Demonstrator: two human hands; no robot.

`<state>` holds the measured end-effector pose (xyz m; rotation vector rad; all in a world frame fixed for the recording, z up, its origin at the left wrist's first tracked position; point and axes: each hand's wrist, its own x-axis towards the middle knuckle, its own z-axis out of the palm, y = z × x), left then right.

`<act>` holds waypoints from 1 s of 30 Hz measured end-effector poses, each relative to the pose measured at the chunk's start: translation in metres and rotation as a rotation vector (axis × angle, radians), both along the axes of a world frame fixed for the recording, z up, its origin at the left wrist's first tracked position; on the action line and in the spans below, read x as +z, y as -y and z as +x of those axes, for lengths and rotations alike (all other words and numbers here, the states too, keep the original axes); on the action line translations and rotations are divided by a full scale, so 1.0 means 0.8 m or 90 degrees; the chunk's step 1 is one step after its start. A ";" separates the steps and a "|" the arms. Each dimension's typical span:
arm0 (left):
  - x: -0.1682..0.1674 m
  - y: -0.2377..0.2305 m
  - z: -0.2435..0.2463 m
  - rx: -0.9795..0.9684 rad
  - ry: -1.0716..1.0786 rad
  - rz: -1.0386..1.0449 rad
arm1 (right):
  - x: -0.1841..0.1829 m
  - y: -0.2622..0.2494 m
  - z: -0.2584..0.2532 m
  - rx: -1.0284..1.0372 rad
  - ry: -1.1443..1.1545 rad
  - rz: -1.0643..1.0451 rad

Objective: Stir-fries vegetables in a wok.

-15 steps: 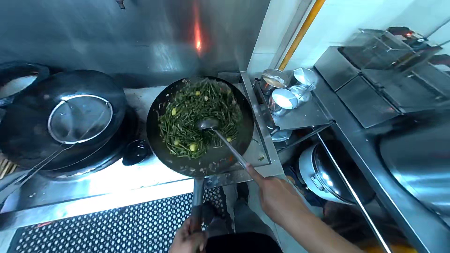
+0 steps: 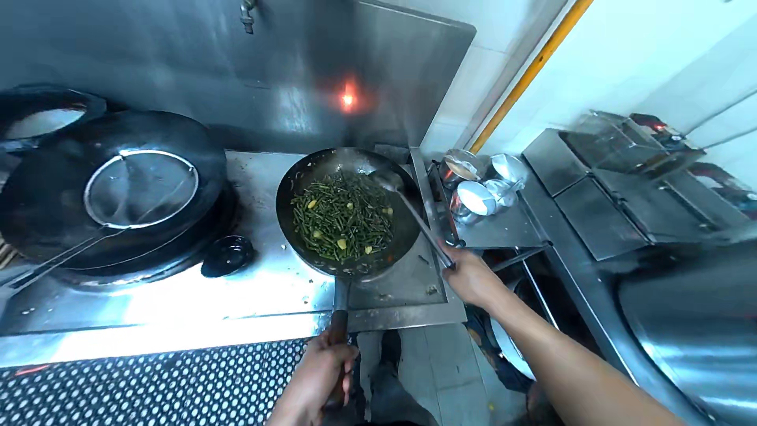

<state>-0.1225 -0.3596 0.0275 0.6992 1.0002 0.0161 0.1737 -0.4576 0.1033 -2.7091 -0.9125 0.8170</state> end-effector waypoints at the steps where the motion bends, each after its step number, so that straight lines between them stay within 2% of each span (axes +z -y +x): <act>1: -0.001 -0.002 0.002 -0.003 -0.003 0.002 | -0.015 -0.018 0.011 -0.027 -0.024 0.023; 3: 0.000 -0.005 0.006 -0.008 -0.016 0.005 | -0.045 -0.054 0.020 -0.104 -0.143 0.088; 6: 0.002 -0.014 0.019 -0.010 -0.034 -0.004 | -0.071 -0.094 0.008 -0.230 -0.415 0.173; 8: -0.001 -0.022 0.025 -0.019 -0.037 -0.011 | -0.072 -0.100 0.014 -0.263 -0.586 0.197; 10: -0.009 -0.022 0.029 -0.013 -0.031 -0.016 | -0.059 -0.084 0.032 -0.234 -0.662 0.183; 12: -0.006 -0.020 0.038 0.011 -0.031 -0.018 | -0.036 -0.055 0.040 -0.139 -0.597 0.137; 15: -0.009 -0.012 0.050 0.027 -0.043 -0.024 | 0.013 -0.017 0.028 0.054 -0.391 0.020; 17: -0.010 -0.007 0.058 0.043 -0.052 -0.020 | 0.035 -0.005 0.026 0.130 -0.287 -0.021; 21: 0.007 0.012 0.068 0.090 -0.050 -0.021 | 0.023 -0.021 0.072 0.157 -0.138 0.009; 26: 0.019 0.032 0.064 0.145 -0.047 0.037 | -0.034 -0.089 0.171 0.143 -0.159 0.047; 28: 0.029 0.043 0.061 0.164 -0.073 0.060 | -0.053 -0.109 0.188 0.129 -0.239 0.065; 30: 0.034 0.055 0.056 0.181 -0.097 0.076 | -0.066 -0.122 0.190 0.084 -0.396 0.079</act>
